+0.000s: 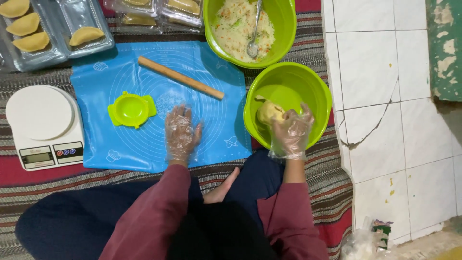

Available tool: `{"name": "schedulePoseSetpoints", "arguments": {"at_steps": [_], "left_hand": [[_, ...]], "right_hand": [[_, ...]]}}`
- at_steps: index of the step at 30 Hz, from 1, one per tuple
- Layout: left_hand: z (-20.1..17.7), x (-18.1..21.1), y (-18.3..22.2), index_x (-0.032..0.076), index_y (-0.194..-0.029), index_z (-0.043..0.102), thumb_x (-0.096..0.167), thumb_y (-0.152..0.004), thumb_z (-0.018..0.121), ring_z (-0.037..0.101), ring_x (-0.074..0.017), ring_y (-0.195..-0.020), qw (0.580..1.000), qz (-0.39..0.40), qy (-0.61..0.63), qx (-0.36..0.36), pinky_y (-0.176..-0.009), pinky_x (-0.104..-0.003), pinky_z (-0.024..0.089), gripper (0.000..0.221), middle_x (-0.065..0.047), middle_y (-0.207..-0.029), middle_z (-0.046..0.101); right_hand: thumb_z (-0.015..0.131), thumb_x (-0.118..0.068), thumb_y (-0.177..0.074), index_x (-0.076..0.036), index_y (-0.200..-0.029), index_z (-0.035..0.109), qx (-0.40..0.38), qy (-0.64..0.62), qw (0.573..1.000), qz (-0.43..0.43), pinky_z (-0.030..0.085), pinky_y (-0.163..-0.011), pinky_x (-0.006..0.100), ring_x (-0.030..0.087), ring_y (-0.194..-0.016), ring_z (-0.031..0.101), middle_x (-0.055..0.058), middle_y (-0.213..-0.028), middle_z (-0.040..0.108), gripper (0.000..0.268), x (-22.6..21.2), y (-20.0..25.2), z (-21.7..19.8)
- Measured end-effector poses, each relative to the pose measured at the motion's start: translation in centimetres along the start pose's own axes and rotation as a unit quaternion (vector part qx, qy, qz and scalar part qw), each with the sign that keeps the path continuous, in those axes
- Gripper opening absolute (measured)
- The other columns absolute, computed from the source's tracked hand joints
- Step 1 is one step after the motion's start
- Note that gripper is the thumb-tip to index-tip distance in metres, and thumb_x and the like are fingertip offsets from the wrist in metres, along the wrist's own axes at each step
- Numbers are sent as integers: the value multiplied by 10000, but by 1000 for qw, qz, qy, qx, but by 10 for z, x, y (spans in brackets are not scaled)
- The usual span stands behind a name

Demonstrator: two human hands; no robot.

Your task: The person is filling a circular piece of dough with a savory mixture using a spoon, then using a yellow plastic mold to fold and seal the pastel into its final shape.

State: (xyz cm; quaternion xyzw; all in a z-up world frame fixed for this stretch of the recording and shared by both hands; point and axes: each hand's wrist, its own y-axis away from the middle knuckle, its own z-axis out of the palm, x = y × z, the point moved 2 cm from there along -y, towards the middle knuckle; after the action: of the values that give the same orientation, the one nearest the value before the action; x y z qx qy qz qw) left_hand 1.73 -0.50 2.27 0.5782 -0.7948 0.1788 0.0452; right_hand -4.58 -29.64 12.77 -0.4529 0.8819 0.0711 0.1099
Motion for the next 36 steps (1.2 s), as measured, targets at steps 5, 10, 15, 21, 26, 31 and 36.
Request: {"name": "schedulePoseSetpoints", "arguments": {"at_steps": [5,10,15,21,26,31,36], "left_hand": [[-11,4,-2,51,-1243,722,488,-864,748,596,-336,-1310,1000,0,13,-7,-1159,-496,388,579,-166,-1320,684],[-5,2,0,54,-1243,722,475,-839,780,599,-342,-1299,1000,5,18,19,-1152,-504,395,587,-163,-1320,678],[4,0,3,73,-1259,710,506,-847,769,585,-327,-1318,999,15,-3,39,-1168,-498,379,601,-145,-1341,664],[17,-4,3,58,-1257,715,491,-849,771,591,-334,-1321,999,15,-1,37,-1169,-500,387,597,-156,-1337,668],[-1,3,-1,37,-1241,717,466,-845,767,608,-354,-1292,999,17,16,39,-1159,-510,401,586,-174,-1306,678],[29,-8,7,66,-1284,695,502,-843,758,568,-339,-1345,997,26,-1,74,-1184,-510,366,624,-158,-1366,648],[22,-7,5,62,-1241,719,490,-846,744,596,-324,-1306,998,16,4,63,-1159,-487,393,583,-151,-1317,673]], "right_hand": [[753,-178,-848,-64,-1114,432,-1,-235,969,-73,525,-1001,608,522,-1250,567,331,-1361,576,432,5,1,38],[748,-227,-915,-118,-1565,391,-73,-184,968,-153,307,-1196,599,483,-1438,391,272,-1533,449,749,7,-16,60],[721,-330,-961,-213,-1457,487,-63,-154,979,-118,381,-1152,528,385,-1348,501,169,-1403,504,561,14,-34,87],[543,-663,-982,-254,-1455,377,-129,51,985,-99,320,-1191,550,370,-1459,397,189,-1459,465,647,3,-53,93],[378,-753,-986,-305,-1583,223,-228,210,951,5,404,-1064,675,455,-1450,363,187,-1631,265,762,-17,-70,103],[549,-705,-923,-336,-1558,306,-185,179,966,9,447,-1008,670,427,-1380,423,143,-1597,322,773,-6,-83,127],[494,-651,-984,-280,-1477,337,-217,136,967,-8,371,-1118,583,363,-1415,400,92,-1475,423,637,-19,-89,112]]}}
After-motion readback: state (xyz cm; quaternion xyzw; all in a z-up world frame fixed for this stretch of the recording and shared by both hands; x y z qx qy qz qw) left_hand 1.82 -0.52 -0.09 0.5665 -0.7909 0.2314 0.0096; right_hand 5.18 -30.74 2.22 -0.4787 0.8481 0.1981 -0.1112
